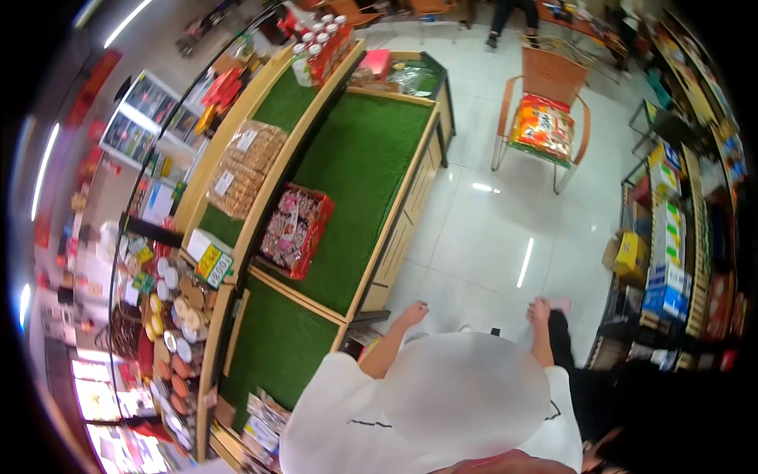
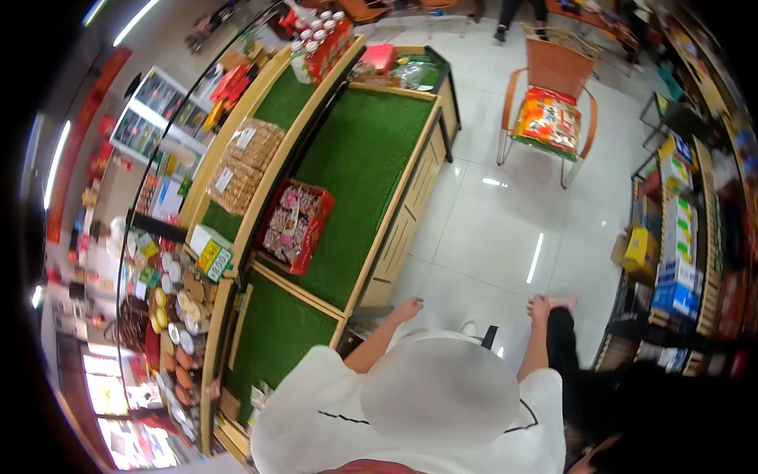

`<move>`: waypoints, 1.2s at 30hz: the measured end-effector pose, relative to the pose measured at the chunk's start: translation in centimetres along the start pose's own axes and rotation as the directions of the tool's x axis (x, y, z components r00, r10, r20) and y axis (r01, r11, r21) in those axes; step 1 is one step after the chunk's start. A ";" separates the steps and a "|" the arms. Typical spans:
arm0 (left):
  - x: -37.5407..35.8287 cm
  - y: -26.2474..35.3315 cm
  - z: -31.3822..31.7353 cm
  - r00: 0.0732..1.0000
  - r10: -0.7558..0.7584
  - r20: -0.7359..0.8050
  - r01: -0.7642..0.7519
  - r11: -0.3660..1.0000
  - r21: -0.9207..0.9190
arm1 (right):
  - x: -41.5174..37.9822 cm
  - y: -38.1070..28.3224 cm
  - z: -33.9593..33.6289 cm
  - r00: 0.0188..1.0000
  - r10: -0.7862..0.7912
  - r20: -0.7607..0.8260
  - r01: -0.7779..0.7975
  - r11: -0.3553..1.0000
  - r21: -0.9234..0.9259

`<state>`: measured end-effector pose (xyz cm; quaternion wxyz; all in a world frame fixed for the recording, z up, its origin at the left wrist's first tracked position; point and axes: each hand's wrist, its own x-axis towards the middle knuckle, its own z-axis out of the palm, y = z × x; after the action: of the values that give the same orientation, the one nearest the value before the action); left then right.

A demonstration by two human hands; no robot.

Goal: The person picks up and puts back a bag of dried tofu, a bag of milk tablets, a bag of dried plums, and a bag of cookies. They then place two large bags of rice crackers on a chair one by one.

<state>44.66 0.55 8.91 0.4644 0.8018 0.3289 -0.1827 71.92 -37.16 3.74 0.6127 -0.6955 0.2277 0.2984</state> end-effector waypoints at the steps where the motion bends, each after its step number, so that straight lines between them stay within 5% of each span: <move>1: 1.6 0.4 -0.1 0.999 0.020 -0.033 -0.021 1.000 -0.021 | 3.3 3.2 -2.8 0.998 -0.065 0.015 0.062 0.982 0.179; 3: 3.8 1.2 -0.6 0.996 0.027 -0.086 -0.031 0.999 -0.044 | 1.0 2.6 -4.2 0.987 0.111 -0.112 -0.108 0.993 0.037; 4: 4.2 1.9 -1.4 0.995 0.013 -0.102 -0.018 0.999 -0.048 | -0.4 3.4 -3.5 0.991 0.071 -0.117 -0.053 0.988 0.143; 8: 5.1 0.9 -2.4 0.984 -0.032 -0.177 0.029 0.999 -0.020 | -3.5 3.2 1.2 0.924 0.357 0.137 -0.339 0.930 -0.140; 11: 7.3 -4.3 -1.4 0.973 -0.065 -0.221 0.079 0.995 0.055 | -3.1 0.4 5.7 0.904 0.360 0.232 -0.231 0.866 -0.443; 13: 9.1 -7.9 -1.2 0.990 -0.102 -0.102 0.127 0.952 0.278 | -1.4 -3.3 7.2 0.893 0.353 0.279 -0.159 0.828 -0.538; 14: 8.4 -8.9 -1.4 0.981 0.158 -0.113 -0.094 0.896 0.434 | -0.4 -5.2 7.4 0.901 0.345 0.264 -0.171 0.840 -0.515; 16: 8.5 -7.1 -3.0 0.990 -0.093 -0.106 0.119 0.952 0.281 | 1.6 -8.5 7.5 0.936 0.296 0.191 -0.182 0.870 -0.459; 20: 11.5 -6.4 -5.9 0.952 -0.303 0.037 0.298 0.949 0.108 | 8.4 -15.2 7.2 0.987 0.159 0.038 -0.133 0.915 -0.380; 22: 14.5 -4.3 -7.7 0.938 -0.346 0.029 0.346 0.938 0.024 | 10.0 -18.5 7.9 0.995 0.094 0.027 -0.080 0.942 -0.325; 24: 18.7 1.8 -9.9 0.837 -0.546 0.040 0.538 0.806 -0.245 | 11.5 -20.7 8.8 0.999 0.047 0.000 -0.046 0.964 -0.261; 29: 34.0 8.9 -12.7 0.979 -0.202 0.039 0.206 0.953 -0.221 | 17.8 -25.3 10.0 0.985 0.173 0.014 -0.166 0.960 -0.224; 36: 49.4 27.6 -13.3 0.979 -0.175 0.109 0.203 0.913 -0.354 | 34.1 -34.8 9.3 0.977 0.213 -0.012 -0.210 0.954 -0.214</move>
<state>99.13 20.02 3.27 0.5966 0.6592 0.4152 -0.1927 118.86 -21.25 4.36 0.5002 -0.7273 0.2641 0.3886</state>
